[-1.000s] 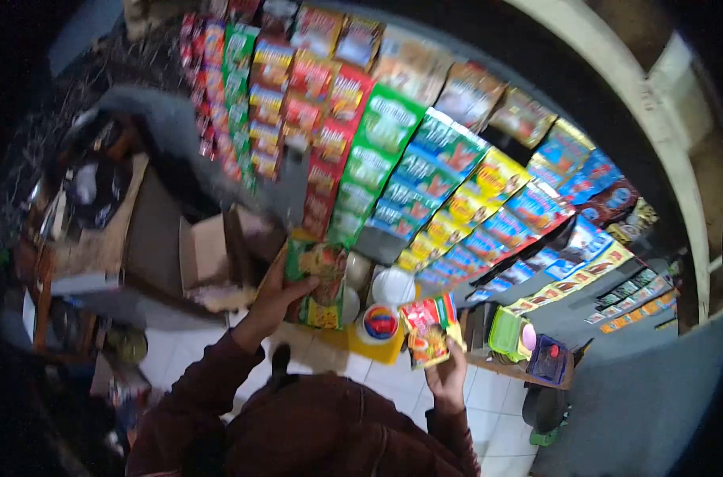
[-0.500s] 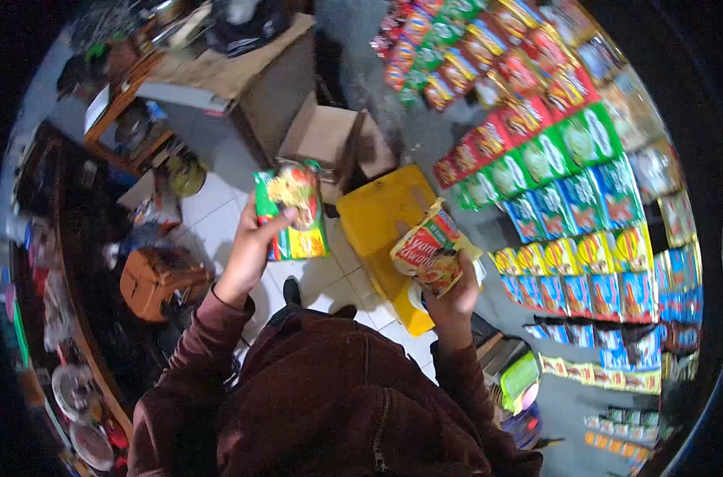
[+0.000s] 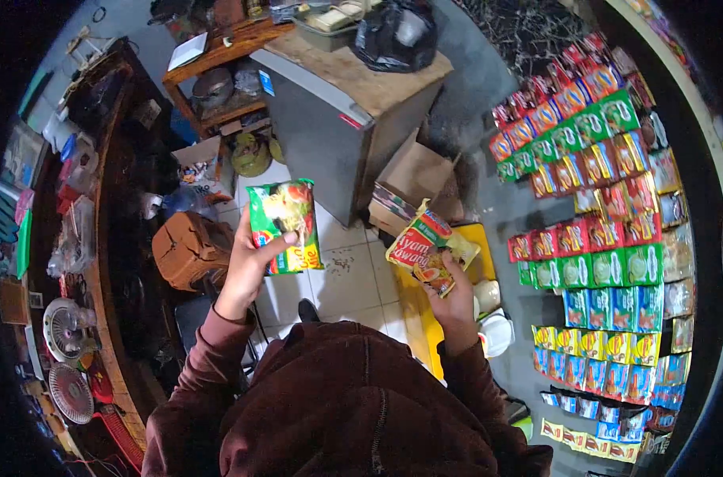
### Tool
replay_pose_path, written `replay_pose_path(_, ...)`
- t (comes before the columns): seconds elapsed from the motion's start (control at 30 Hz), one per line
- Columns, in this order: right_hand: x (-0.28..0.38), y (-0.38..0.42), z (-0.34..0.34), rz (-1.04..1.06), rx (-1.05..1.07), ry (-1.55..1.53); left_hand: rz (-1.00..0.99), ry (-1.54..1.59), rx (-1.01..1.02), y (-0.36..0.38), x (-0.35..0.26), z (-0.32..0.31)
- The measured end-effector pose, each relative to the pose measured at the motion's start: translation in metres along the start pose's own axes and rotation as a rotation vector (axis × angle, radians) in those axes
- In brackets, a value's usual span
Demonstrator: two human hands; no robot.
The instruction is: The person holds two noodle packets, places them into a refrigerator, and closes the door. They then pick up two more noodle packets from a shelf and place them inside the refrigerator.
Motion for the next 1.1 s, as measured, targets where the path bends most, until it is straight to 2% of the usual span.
replay_pose_path(0.07, -0.011, -0.008, -0.018, 0.772, 0.419, 1.384, 0.022, -0.002, 0.010, -0.006, -0.006, 0.023)
replay_pose_path(0.2, -0.040, -0.044, -0.029, 0.598, 0.330, 1.346, 0.015, -0.014, 0.034, -0.018, -0.012, 0.056)
replay_pose_path(0.4, -0.045, -0.060, -0.067, 0.702, 0.418, 1.480, 0.028, -0.093, 0.055, -0.040, -0.003, 0.075)
replay_pose_path(0.47, -0.047, -0.075, -0.069, -0.051, 0.036, 0.269, 0.042, -0.089, 0.065, -0.053, -0.001, 0.069)
replay_pose_path(0.5, -0.043, -0.080, -0.062, -0.054, 0.033, 0.267, 0.035, -0.088, 0.075, -0.059, 0.000, 0.064)
replay_pose_path(0.57, -0.021, -0.074, -0.075, 0.764, 0.409, 1.646, 0.036, -0.088, 0.070, -0.069, 0.001, 0.055)
replay_pose_path(0.7, -0.005, -0.108, -0.081, 0.686, 0.496, 1.493, 0.005, -0.096, 0.018, -0.088, -0.004, 0.040)
replay_pose_path(0.77, -0.004, -0.139, -0.074, 0.411, 0.414, 1.075, -0.030, -0.092, -0.004, -0.096, -0.006, 0.034)
replay_pose_path(0.8, 0.001, -0.152, -0.076, 0.403, 0.429, 1.069, -0.034, -0.101, -0.018, -0.100, -0.007, 0.032)
replay_pose_path(0.87, 0.000, -0.165, -0.092, -0.136, 0.271, 0.297, -0.022, -0.121, -0.032, -0.104, -0.007, 0.028)
replay_pose_path(0.9, -0.001, -0.166, -0.096, -0.155, 0.272, 0.301, -0.016, -0.122, -0.050, -0.104, -0.007, 0.028)
replay_pose_path(0.97, 0.009, -0.164, -0.118, 0.356, 0.569, 1.027, -0.027, -0.168, -0.088, -0.103, -0.011, 0.027)
replay_pose_path(1.0, 0.009, -0.169, -0.121, 0.343, 0.586, 1.037, -0.036, -0.188, -0.109, -0.103, -0.013, 0.029)
replay_pose_path(1.07, 0.003, -0.176, -0.131, 0.626, 0.834, 1.323, -0.046, -0.214, -0.140, -0.101, -0.014, 0.040)
replay_pose_path(1.1, -0.007, -0.206, -0.105, 0.513, 0.797, 1.345, -0.055, -0.259, -0.133, -0.101, -0.013, 0.047)
Point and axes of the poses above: each hand's wrist, its own y-axis away from the middle knuckle, its own z-axis out of the back of the hand, x = y × z, the point moved 4 cm from there along -y, towards the middle knuckle, and after that the axes turned 4 degrees about x, right-handed, at the moved point
